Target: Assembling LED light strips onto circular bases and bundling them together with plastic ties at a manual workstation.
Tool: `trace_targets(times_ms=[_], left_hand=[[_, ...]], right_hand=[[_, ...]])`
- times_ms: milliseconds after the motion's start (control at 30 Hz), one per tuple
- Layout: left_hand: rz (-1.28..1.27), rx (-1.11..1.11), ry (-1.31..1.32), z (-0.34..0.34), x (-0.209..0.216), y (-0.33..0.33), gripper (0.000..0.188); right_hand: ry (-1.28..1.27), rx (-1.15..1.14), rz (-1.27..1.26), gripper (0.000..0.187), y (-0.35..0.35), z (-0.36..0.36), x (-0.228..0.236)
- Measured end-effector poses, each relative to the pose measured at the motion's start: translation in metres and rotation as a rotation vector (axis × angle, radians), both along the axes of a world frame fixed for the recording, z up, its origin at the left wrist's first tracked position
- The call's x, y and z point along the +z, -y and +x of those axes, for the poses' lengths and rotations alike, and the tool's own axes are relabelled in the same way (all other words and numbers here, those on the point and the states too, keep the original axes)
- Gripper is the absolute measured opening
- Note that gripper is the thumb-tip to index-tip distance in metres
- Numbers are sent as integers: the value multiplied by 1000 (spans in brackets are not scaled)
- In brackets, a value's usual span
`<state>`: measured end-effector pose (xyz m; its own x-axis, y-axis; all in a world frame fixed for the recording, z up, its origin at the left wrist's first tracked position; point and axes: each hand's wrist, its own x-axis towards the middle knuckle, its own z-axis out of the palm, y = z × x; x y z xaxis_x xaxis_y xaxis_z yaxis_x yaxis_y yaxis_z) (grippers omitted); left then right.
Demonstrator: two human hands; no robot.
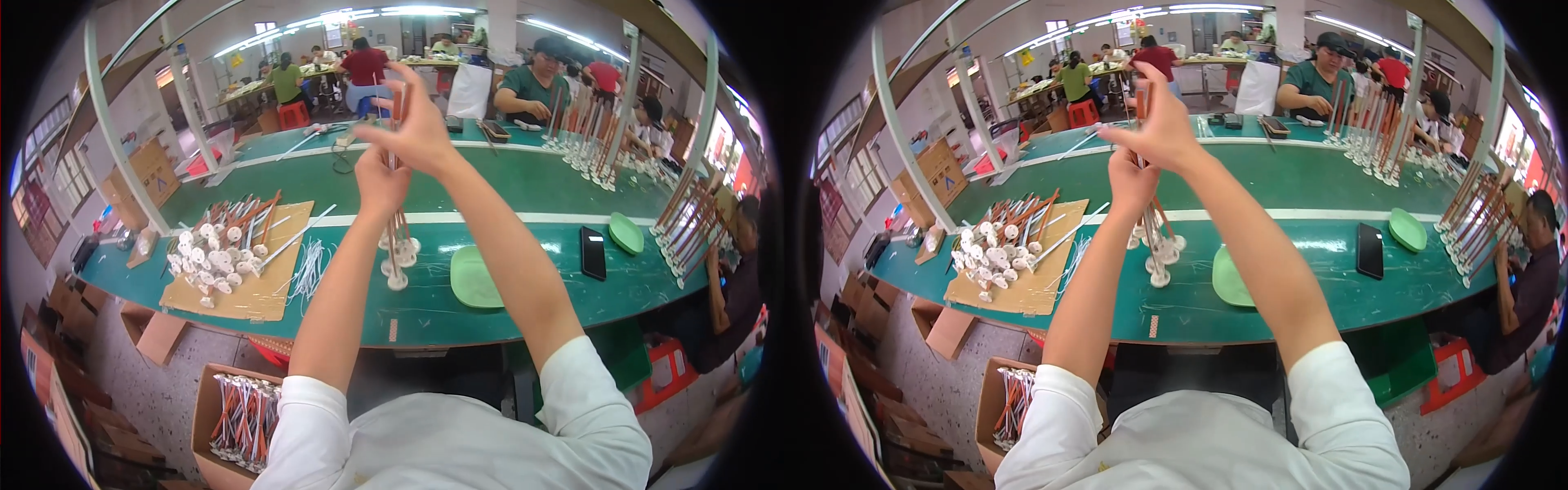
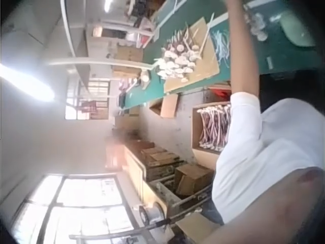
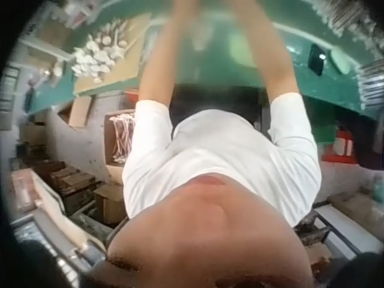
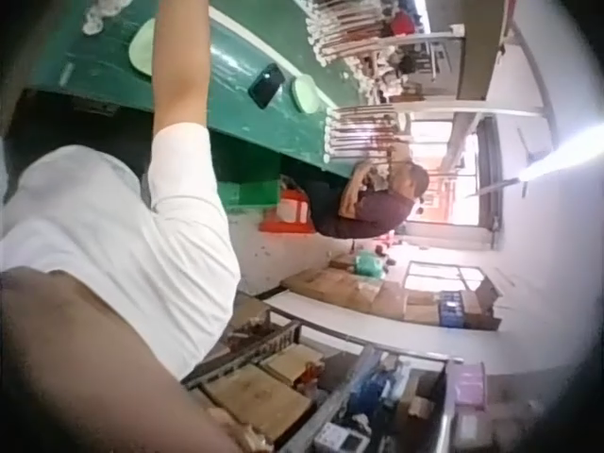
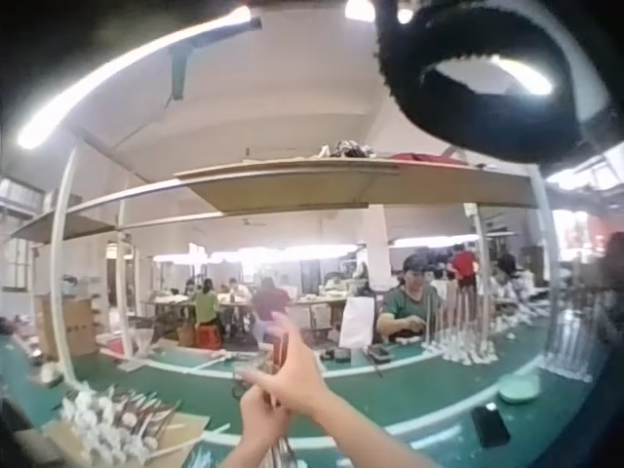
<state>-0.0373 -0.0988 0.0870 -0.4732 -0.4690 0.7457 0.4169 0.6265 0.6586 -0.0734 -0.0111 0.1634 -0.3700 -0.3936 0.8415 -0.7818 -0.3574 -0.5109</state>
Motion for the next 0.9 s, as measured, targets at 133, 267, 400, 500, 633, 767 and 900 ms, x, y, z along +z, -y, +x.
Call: trace_targets(times_ms=[133,267,400,500,633,767,900], left_hand=[[130,-103,125,15,29,-10,23],[147,-150,67,4,26,-3,22],[114,-188,-26,4,24,-13,23],[88,-193,-128,-13,5,-18,17],[234,-202,1,12,9,-3,28],[348,-243,34,32,44,-21,34],[55,-206,64,77,63,-54,33]], right_hand=[[-31,-26,-31,54,12,7,46],[-125,12,374,40,15,0,56],[-507,-151,767,57,10,10,48],[-552,-184,677,66,-6,3,28],[-122,-69,198,63,-47,14,3],[-161,-201,255,55,-56,18,-69],[141,142,5,29,-13,34,-100]])
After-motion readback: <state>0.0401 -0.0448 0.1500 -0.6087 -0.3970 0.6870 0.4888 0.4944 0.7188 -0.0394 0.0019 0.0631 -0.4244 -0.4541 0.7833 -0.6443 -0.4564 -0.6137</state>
